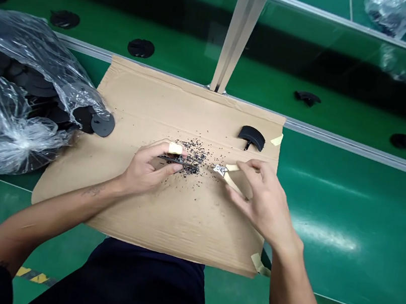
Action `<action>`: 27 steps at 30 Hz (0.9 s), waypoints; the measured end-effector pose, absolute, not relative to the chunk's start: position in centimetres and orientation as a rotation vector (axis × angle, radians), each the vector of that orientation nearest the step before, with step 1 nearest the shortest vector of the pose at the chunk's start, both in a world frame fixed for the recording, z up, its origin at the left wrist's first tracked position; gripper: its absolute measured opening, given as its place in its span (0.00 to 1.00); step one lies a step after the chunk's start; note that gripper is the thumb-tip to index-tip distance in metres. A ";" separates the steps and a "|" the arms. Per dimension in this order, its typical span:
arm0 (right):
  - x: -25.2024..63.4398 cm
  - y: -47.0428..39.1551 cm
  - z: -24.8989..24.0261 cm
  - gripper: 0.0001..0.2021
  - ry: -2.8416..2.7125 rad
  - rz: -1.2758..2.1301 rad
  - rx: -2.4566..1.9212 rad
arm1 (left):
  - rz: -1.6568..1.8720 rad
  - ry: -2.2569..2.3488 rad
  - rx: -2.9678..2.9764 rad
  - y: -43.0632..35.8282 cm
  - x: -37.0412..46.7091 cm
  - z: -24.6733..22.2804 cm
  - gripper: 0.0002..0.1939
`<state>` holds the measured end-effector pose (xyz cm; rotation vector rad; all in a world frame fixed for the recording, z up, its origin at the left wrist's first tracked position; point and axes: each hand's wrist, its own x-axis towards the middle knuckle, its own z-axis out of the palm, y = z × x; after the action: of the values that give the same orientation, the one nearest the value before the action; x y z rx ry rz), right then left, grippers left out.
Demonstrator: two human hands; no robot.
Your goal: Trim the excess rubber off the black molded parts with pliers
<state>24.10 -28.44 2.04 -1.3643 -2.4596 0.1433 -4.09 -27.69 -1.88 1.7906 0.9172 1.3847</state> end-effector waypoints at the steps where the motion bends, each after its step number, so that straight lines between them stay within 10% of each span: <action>1: 23.5 -28.0 2.2 0.23 -2.400 0.139 -1.318 | 1.385 0.911 1.812 -27.6 -4.1 -1.9 0.12; 11: 19.8 -28.0 0.0 0.14 -2.118 0.687 -1.119 | 1.213 0.976 1.878 -27.7 -4.3 -2.5 0.12; 27: 20.8 -28.4 -0.8 0.23 -2.259 0.386 -1.019 | 1.131 0.878 2.084 -27.6 -4.4 -2.9 0.10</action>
<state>20.78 -28.43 -0.81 -1.0188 -2.2589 0.3857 -4.43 -27.56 -2.88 2.0842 0.8782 1.1311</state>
